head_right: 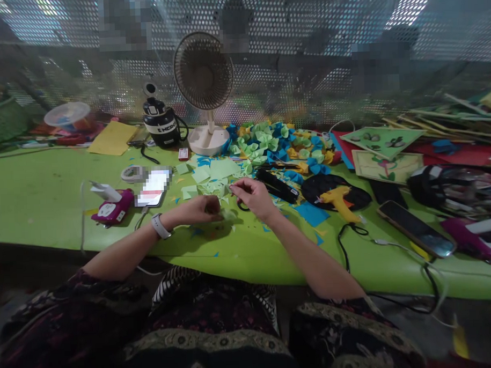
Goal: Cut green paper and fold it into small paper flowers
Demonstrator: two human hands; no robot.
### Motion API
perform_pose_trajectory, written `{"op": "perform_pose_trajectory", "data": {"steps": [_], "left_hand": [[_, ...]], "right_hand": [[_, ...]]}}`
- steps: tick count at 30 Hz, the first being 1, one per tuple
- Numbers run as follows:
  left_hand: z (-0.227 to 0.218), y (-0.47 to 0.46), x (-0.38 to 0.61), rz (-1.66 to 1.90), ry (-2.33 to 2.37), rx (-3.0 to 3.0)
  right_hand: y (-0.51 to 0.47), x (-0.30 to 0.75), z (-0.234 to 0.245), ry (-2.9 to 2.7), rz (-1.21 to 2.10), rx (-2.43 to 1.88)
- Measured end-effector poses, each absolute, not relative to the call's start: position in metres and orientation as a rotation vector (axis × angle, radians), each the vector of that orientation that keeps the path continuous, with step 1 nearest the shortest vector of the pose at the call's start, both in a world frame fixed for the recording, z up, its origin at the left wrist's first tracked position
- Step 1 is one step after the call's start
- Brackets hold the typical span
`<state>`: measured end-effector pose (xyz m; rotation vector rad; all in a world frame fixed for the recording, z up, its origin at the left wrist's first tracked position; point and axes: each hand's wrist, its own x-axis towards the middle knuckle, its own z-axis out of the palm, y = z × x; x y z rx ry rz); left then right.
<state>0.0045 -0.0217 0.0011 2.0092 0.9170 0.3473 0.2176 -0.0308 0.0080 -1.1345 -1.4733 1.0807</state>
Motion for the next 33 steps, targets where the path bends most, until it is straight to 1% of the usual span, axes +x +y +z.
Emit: {"op": "perform_pose_trajectory", "data": {"steps": [3,6,12,18,27,33], "left_hand": [[-0.0012,-0.0163,0.0035,0.503,0.906,1.761],[-0.0017,-0.013,0.0034,0.603,0.928,1.638],[-0.0003,-0.0132,0.0041,0.618,0.796,1.415],[0.0034,-0.0163,0.0045,0.649,0.721,1.17],[0.0056,-0.0185,0.0056,0.69,0.694,1.088],[0.0075,-0.0199,0.0068,0.7,0.712,1.08]], "right_hand": [[-0.0321,0.2174,0.008,-1.525,0.975,-1.08],[-0.0336,0.2155,0.0068,-1.576,0.952,-1.043],[-0.037,0.2141,0.0067,-1.73,1.011,-1.177],[-0.0379,0.2155,0.0062,-1.708,0.883,-1.242],[-0.0389,0.2122,0.0062,-1.654,0.877,-1.209],[-0.0404,0.213,0.0048,-1.684,0.812,-1.211]]}}
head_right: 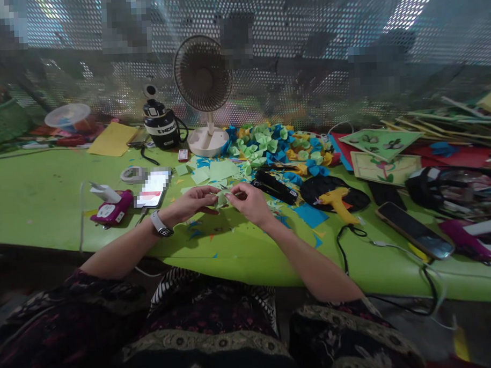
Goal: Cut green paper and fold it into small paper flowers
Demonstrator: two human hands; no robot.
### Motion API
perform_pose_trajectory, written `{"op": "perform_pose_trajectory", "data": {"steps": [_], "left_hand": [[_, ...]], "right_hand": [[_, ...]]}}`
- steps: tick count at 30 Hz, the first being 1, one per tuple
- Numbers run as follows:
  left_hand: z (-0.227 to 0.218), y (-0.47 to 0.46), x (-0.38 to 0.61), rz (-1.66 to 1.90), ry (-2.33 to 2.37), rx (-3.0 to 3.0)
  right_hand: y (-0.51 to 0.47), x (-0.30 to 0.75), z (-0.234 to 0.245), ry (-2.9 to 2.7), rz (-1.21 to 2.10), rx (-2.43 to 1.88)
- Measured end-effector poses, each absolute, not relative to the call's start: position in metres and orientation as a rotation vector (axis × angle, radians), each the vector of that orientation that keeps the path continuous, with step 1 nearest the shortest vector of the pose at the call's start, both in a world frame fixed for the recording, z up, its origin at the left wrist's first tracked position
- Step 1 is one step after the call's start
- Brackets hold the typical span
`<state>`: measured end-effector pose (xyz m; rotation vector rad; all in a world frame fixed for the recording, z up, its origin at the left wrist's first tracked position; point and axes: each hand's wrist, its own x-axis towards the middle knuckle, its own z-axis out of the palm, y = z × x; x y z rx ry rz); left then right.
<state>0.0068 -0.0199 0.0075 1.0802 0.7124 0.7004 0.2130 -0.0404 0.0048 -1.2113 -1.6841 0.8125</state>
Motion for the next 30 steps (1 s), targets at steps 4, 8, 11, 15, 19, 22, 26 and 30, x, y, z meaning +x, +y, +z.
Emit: {"op": "perform_pose_trajectory", "data": {"steps": [4,8,11,15,19,22,26,30], "left_hand": [[0.0091,-0.0219,0.0073,0.714,0.7,1.06],[0.0082,-0.0231,0.0084,0.723,0.692,1.055],[0.005,-0.022,0.0091,0.719,0.72,1.067],[0.0021,-0.0198,0.0099,0.722,0.762,1.058],[0.0027,-0.0191,0.0105,0.734,0.775,1.051],[0.003,-0.0189,0.0101,0.729,0.77,1.064],[0.0025,-0.0183,0.009,0.725,0.755,1.084],[0.0023,-0.0179,0.0087,0.718,0.746,1.082]], "right_hand": [[-0.0413,0.2128,0.0037,-1.736,0.716,-1.198],[-0.0428,0.2116,0.0035,-1.819,0.567,-1.162],[-0.0438,0.2108,0.004,-1.863,0.51,-1.165],[-0.0439,0.2108,0.0061,-1.816,0.579,-1.176],[-0.0429,0.2116,0.0087,-1.719,0.706,-1.178],[-0.0424,0.2121,0.0094,-1.69,0.757,-1.181],[-0.0416,0.2125,0.0086,-1.671,0.793,-1.185],[-0.0411,0.2123,0.0081,-1.669,0.798,-1.185]]}}
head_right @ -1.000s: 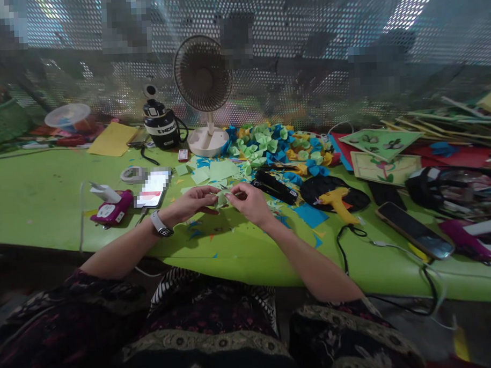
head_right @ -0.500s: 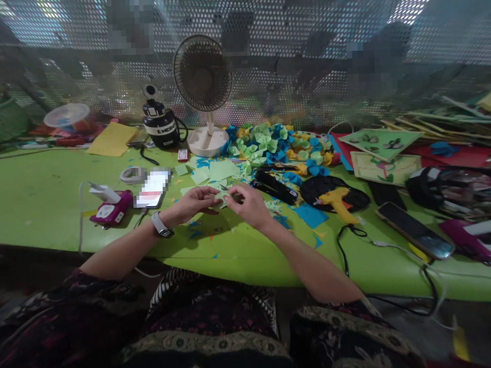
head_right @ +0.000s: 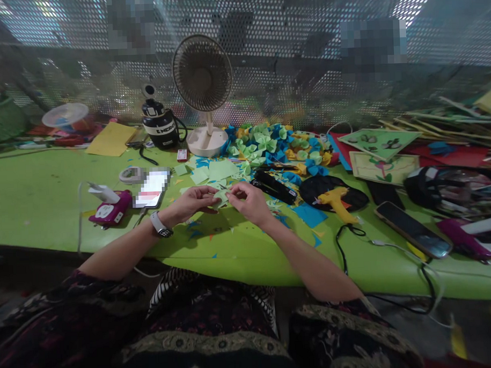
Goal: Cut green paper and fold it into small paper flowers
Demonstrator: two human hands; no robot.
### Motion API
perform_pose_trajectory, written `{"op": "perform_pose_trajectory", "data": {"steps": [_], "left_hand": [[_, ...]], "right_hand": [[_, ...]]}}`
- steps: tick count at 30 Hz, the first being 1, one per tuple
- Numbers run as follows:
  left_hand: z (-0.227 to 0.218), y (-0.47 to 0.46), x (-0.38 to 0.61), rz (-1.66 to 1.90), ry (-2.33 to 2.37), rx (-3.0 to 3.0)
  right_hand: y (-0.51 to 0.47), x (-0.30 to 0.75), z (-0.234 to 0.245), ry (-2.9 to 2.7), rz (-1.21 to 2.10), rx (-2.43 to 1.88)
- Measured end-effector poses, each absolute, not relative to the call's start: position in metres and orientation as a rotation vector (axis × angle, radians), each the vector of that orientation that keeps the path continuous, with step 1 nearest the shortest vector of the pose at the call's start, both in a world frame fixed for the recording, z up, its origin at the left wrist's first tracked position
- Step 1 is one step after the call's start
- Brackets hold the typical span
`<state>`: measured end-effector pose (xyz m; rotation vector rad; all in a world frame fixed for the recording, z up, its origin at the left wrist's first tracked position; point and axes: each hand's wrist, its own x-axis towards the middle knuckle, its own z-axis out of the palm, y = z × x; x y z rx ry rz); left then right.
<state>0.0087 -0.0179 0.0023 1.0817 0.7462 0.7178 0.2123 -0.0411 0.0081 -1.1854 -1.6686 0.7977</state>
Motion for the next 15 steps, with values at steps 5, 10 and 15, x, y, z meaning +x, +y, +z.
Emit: {"op": "perform_pose_trajectory", "data": {"steps": [5,10,15], "left_hand": [[0.002,-0.0177,0.009,0.722,0.746,1.064],[0.0016,-0.0175,0.0085,0.723,0.761,1.079],[0.0004,-0.0168,0.0082,0.722,0.767,1.076]], "right_hand": [[-0.041,0.2123,0.0081,-1.671,0.803,-1.177],[-0.0398,0.2134,0.007,-1.674,0.793,-1.18],[-0.0396,0.2138,0.0069,-1.686,0.785,-1.178]]}}
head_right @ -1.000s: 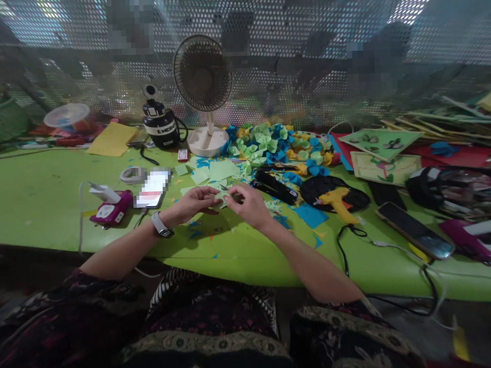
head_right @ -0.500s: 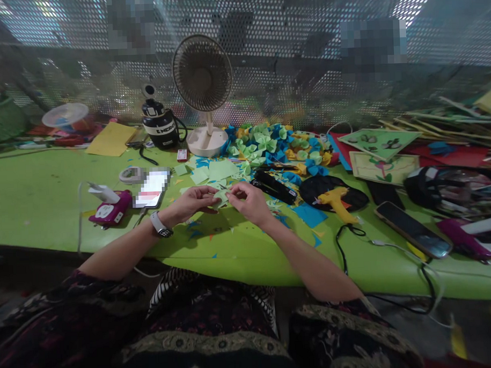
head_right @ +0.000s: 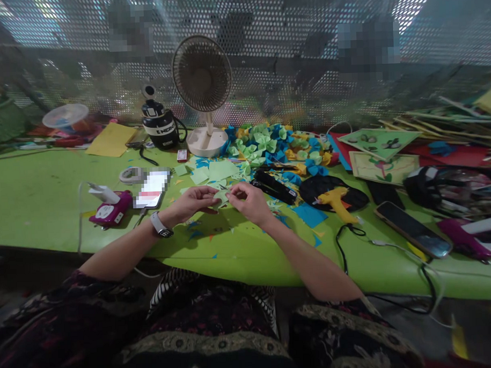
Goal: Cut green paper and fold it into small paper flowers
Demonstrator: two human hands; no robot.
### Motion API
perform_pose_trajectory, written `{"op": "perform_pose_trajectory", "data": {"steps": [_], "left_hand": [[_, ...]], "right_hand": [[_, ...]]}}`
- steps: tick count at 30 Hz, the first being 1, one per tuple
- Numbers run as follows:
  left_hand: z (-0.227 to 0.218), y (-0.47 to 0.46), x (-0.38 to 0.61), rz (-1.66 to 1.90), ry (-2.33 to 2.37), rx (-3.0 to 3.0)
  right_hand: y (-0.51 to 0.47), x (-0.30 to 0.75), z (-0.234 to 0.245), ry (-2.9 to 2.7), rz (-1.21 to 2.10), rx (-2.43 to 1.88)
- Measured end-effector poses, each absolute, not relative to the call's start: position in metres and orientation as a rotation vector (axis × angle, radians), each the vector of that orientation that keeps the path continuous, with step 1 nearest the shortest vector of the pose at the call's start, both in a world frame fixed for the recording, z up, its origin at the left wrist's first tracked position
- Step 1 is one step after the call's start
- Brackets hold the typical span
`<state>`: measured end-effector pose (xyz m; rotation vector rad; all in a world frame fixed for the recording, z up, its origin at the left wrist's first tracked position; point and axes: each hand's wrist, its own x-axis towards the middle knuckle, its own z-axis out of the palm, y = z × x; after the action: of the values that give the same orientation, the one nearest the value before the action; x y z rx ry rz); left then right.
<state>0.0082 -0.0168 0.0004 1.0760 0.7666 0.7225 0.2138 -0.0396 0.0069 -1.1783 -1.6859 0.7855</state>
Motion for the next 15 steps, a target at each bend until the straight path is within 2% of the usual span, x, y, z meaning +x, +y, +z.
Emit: {"op": "perform_pose_trajectory", "data": {"steps": [15], "left_hand": [[-0.0008,-0.016,0.0083,0.734,0.761,1.072]], "right_hand": [[-0.0388,0.2144,0.0058,-1.68,0.812,-1.167]]}}
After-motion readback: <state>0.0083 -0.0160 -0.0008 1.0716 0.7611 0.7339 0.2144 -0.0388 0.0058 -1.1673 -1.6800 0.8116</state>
